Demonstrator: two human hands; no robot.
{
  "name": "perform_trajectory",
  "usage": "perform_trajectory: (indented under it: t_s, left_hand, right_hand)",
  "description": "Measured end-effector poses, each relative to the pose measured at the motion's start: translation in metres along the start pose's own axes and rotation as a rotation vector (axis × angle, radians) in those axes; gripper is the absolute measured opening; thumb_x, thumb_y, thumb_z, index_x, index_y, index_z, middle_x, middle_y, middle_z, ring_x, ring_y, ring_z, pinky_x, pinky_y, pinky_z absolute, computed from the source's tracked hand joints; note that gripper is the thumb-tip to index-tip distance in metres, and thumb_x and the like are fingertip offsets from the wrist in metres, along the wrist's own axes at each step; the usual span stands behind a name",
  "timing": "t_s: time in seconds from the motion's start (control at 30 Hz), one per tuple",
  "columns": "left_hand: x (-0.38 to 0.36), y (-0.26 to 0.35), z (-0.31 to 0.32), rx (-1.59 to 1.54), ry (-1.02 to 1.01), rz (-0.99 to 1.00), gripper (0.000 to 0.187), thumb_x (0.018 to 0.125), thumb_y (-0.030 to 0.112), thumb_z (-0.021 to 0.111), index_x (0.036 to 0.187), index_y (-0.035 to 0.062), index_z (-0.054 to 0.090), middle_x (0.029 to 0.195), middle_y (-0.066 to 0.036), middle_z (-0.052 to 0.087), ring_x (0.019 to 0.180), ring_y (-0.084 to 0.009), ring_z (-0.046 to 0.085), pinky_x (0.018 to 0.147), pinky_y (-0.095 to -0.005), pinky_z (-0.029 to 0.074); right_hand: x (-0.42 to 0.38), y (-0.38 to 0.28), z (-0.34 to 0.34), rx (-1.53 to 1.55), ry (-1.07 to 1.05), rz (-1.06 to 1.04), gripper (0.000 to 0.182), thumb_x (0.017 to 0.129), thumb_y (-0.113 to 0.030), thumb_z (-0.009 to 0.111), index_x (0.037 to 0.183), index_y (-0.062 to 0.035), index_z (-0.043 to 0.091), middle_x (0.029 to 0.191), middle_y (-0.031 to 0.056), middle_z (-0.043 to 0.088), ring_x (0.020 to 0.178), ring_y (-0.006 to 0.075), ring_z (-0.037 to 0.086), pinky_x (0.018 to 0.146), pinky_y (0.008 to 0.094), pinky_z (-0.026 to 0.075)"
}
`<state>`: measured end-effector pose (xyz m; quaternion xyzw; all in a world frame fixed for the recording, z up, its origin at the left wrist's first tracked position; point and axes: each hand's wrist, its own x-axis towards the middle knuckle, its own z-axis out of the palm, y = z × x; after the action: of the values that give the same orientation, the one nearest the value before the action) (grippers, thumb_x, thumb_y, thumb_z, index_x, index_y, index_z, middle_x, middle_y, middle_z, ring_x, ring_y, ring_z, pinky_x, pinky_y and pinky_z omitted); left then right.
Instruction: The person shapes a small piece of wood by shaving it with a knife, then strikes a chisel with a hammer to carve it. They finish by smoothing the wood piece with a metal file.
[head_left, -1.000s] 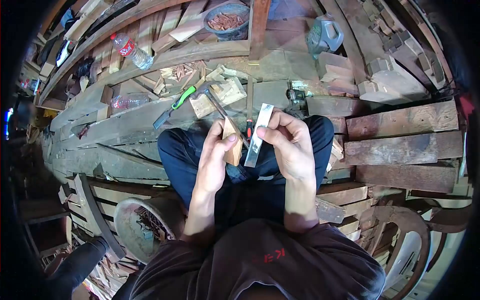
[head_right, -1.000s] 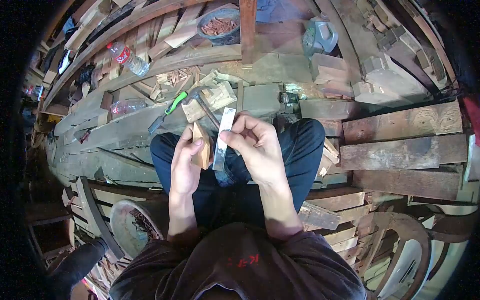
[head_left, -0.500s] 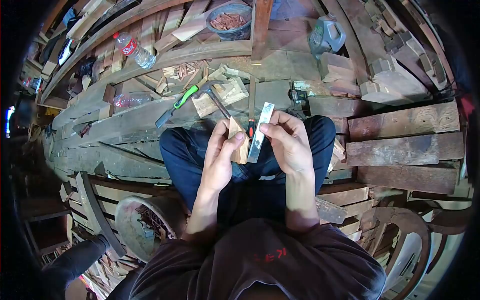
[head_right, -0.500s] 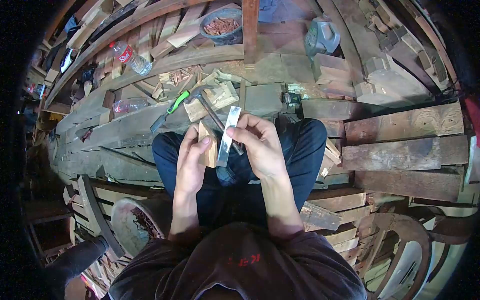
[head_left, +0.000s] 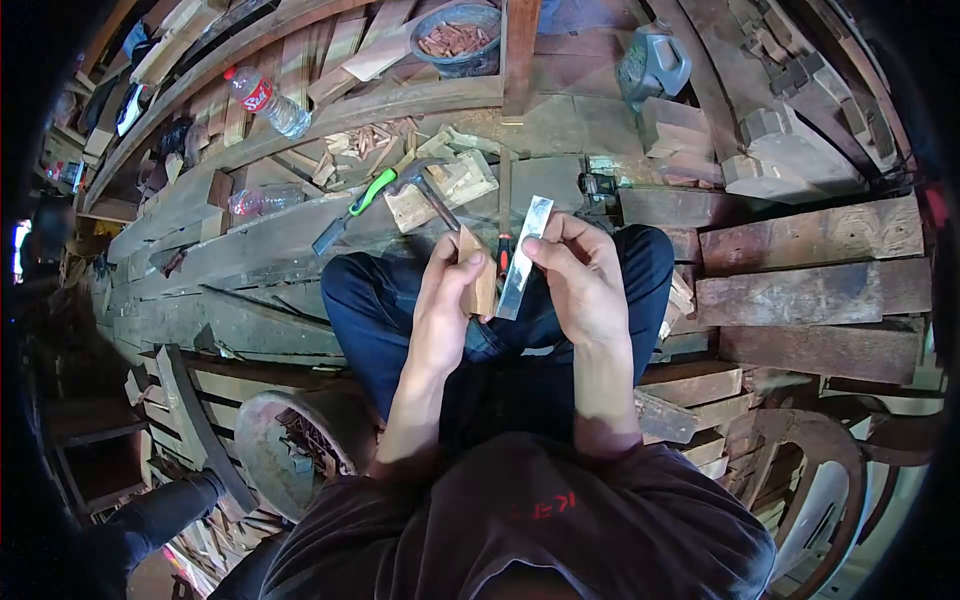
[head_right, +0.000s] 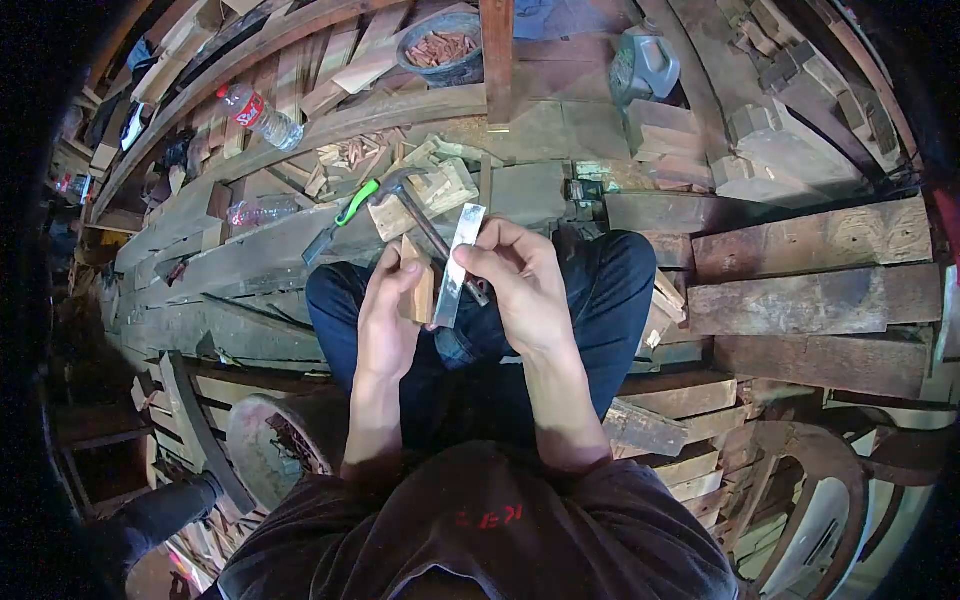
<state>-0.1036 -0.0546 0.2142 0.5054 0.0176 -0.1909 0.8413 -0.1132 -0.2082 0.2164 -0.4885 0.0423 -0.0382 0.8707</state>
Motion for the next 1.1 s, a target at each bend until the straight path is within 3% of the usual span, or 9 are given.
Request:
perform_trajectory:
  t_s: [0.13,0.27,0.4,0.6,0.7,1.0,1.1]
  left_hand:
    - [0.001,0.0,0.002,-0.116,0.046,-0.087,0.027,0.095,0.028,0.052,0.112,0.0064,0.051,0.087,-0.002,0.055,0.069,-0.011,0.053,0.054,-0.0255,0.037]
    - [0.003,-0.007,0.001,-0.244,0.043,-0.163,0.025,0.096,0.027,0.051,0.111,0.0074,0.052,0.087,-0.003,0.056,0.069,-0.0106,0.052,0.055,-0.0252,0.037]
    - [0.004,-0.015,0.0,-0.281,0.002,-0.141,0.034,0.097,0.026,0.05,0.124,0.006,0.052,0.107,-0.004,0.061,0.094,-0.0124,0.061,0.075,-0.0271,0.049]
    - [0.003,-0.015,0.005,-0.19,0.043,-0.077,0.041,0.095,0.032,0.05,0.13,0.0106,0.051,0.105,-0.002,0.064,0.086,-0.012,0.064,0.065,-0.0286,0.051]
    - [0.001,-0.014,0.001,-0.233,-0.017,-0.067,0.041,0.096,0.024,0.05,0.132,0.0052,0.047,0.118,-0.004,0.058,0.112,-0.0125,0.057,0.094,-0.0289,0.045]
    - [-0.003,-0.005,0.006,-0.09,-0.038,0.033,0.025,0.095,0.022,0.052,0.115,0.0058,0.05,0.108,-0.003,0.056,0.1,-0.0098,0.053,0.087,-0.0252,0.041]
    - [-0.004,-0.005,0.006,-0.041,-0.044,0.054,0.026,0.095,0.022,0.052,0.115,0.0047,0.05,0.108,-0.003,0.056,0.101,-0.0098,0.052,0.089,-0.0255,0.04]
  right_hand:
    - [-0.002,-0.003,0.001,0.002,0.042,-0.024,0.016,0.085,0.001,0.067,0.074,-0.0044,0.057,0.079,-0.0025,0.057,0.074,0.0055,0.053,0.072,0.0215,0.04]
    - [-0.005,-0.006,0.003,0.008,0.031,-0.028,0.017,0.086,0.002,0.066,0.074,-0.0032,0.055,0.08,-0.0015,0.055,0.077,0.0054,0.053,0.072,0.0224,0.042]
    - [-0.008,-0.002,0.006,-0.004,0.017,-0.053,0.016,0.088,0.003,0.064,0.077,-0.0015,0.054,0.087,0.0002,0.054,0.08,0.006,0.054,0.073,0.0221,0.043]
    - [-0.009,-0.001,0.01,-0.004,0.032,-0.093,0.016,0.088,0.007,0.063,0.078,0.0002,0.053,0.094,0.0018,0.052,0.083,0.0074,0.055,0.073,0.022,0.043]
    - [-0.009,0.0,0.01,-0.036,0.032,-0.105,0.016,0.088,0.007,0.063,0.077,0.0002,0.053,0.092,0.0017,0.052,0.082,0.0074,0.054,0.072,0.0217,0.043]
    - [-0.009,0.002,0.011,-0.061,0.027,-0.095,0.017,0.087,0.006,0.064,0.077,-0.0009,0.053,0.089,0.0002,0.049,0.079,0.006,0.051,0.069,0.0208,0.041]
    - [-0.009,0.002,0.012,-0.086,0.018,-0.095,0.017,0.087,0.005,0.064,0.077,-0.0013,0.053,0.089,-0.0002,0.049,0.078,0.0055,0.05,0.068,0.0205,0.04]
